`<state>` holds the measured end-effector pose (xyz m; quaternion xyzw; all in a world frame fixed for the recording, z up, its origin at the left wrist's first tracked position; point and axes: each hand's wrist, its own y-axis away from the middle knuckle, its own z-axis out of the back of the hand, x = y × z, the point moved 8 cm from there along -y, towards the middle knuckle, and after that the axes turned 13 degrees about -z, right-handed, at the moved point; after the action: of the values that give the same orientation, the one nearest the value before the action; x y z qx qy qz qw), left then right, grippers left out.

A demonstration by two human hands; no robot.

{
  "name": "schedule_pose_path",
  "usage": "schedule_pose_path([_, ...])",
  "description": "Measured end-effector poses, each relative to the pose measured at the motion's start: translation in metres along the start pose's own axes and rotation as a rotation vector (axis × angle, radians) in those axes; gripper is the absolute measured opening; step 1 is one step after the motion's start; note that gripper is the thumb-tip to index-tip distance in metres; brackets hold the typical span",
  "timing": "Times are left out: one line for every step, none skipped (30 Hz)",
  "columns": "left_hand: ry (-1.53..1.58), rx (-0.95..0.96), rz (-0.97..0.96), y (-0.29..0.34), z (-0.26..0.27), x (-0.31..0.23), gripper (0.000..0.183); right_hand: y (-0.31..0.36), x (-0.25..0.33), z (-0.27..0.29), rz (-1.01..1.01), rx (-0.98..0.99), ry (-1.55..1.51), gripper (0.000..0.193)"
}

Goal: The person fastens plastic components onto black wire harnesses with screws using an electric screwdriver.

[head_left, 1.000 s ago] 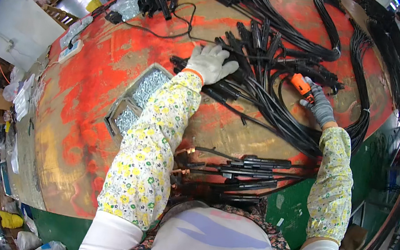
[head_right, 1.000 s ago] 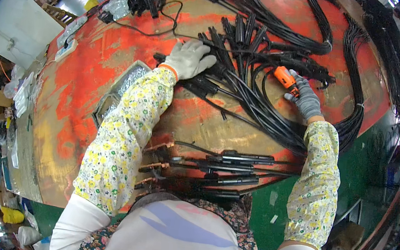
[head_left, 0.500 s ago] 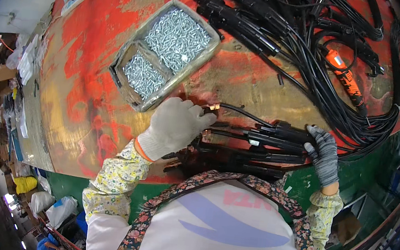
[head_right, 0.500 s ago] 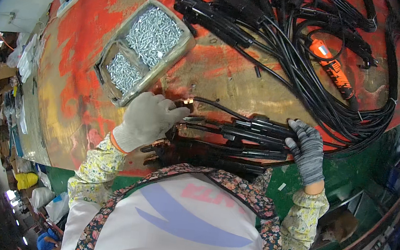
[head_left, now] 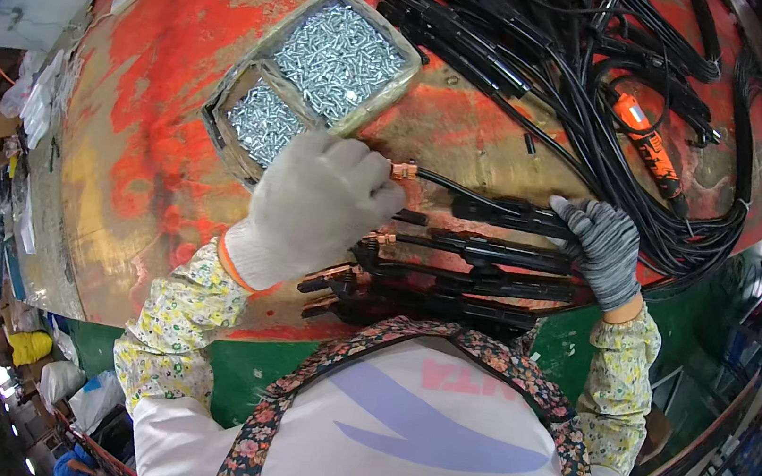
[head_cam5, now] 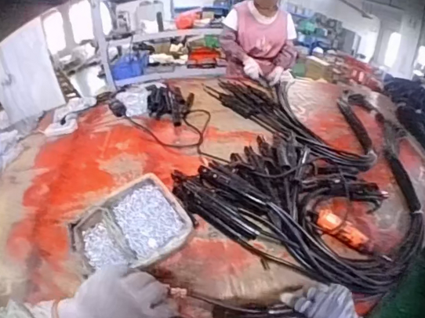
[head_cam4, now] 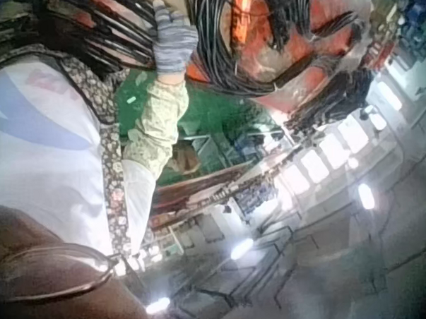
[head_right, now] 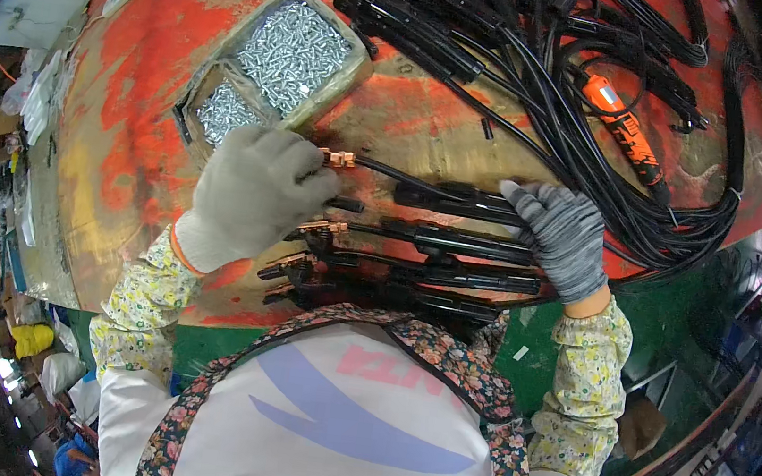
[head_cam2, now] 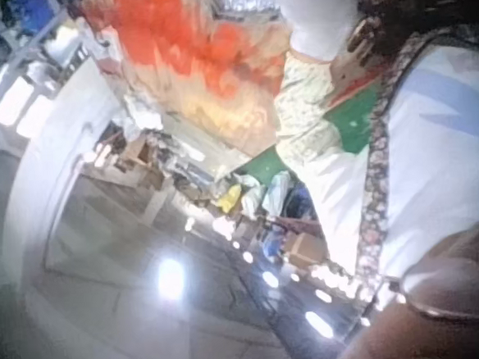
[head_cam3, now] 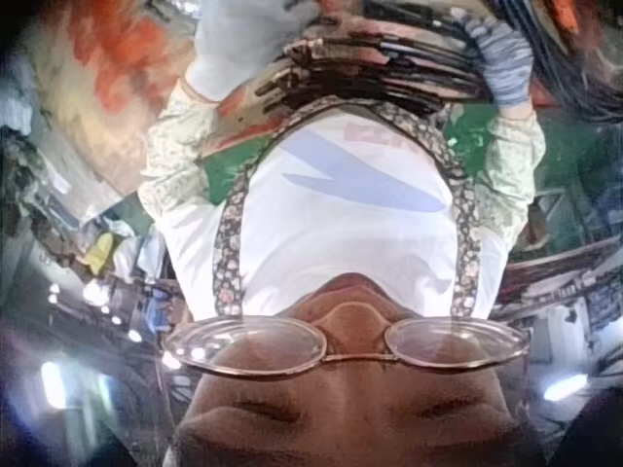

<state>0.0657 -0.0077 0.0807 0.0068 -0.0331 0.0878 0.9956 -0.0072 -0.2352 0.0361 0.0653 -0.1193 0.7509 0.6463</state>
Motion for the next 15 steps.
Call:
schedule_pose_path([0.146,-0.096,0.043,0.0,0.012,0.007,0.024,-0.008,0.007,0.002,-0.001,-0.022,0.025,0.05])
schedule_pose_path([0.136,-0.081,0.056,0.002,0.017,0.007,0.024,-0.021,0.019,0.002,0.012,-0.027,0.008,0.05])
schedule_pose_path([0.224,-0.143,0.117,0.003,0.026,0.012,0.028,-0.032,0.034,0.011,0.071,-0.082,-0.003,0.049])
schedule_pose_path([0.313,-0.206,0.176,0.003,0.032,0.017,0.033,-0.038,0.043,0.017,0.128,-0.136,-0.013,0.048])
schedule_pose_path([0.375,-0.126,0.223,0.0,0.03,0.014,0.036,-0.041,0.045,0.014,0.155,-0.17,-0.007,0.047])
schedule_pose_path([0.367,-0.122,0.232,0.0,0.03,0.014,0.036,-0.042,0.046,0.017,0.163,-0.176,-0.015,0.047])
schedule_pose_path([0.357,-0.171,0.235,0.001,0.032,0.015,0.036,-0.042,0.049,0.02,0.16,-0.151,0.053,0.047])
schedule_pose_path([0.348,-0.223,0.235,0.001,0.036,0.014,0.036,-0.042,0.05,0.022,0.154,-0.127,0.125,0.047])
schedule_pose_path([0.343,-0.222,0.236,0.001,0.034,0.012,0.036,-0.041,0.045,0.026,0.144,-0.138,0.127,0.048])
schedule_pose_path([0.411,-0.311,0.244,0.001,0.037,0.012,0.037,-0.041,0.045,0.03,0.144,-0.141,0.125,0.048])
schedule_pose_path([0.481,-0.398,0.248,-0.001,0.04,0.012,0.038,-0.039,0.048,0.036,0.176,-0.175,0.16,0.046])
schedule_pose_path([0.483,-0.394,0.244,-0.009,0.039,0.008,0.038,-0.039,0.054,0.043,0.209,-0.206,0.195,0.044])
schedule_pose_path([0.611,-0.386,0.239,-0.02,0.034,0.002,0.039,-0.042,0.067,0.046,0.225,-0.194,0.223,0.036])
schedule_pose_path([0.74,-0.376,0.228,-0.028,0.03,-0.002,0.04,-0.043,0.069,0.047,0.215,-0.195,0.224,0.036])
schedule_pose_path([0.684,-0.375,0.209,-0.028,0.027,-0.004,0.047,-0.044,0.072,0.051,0.226,-0.253,0.24,0.033])
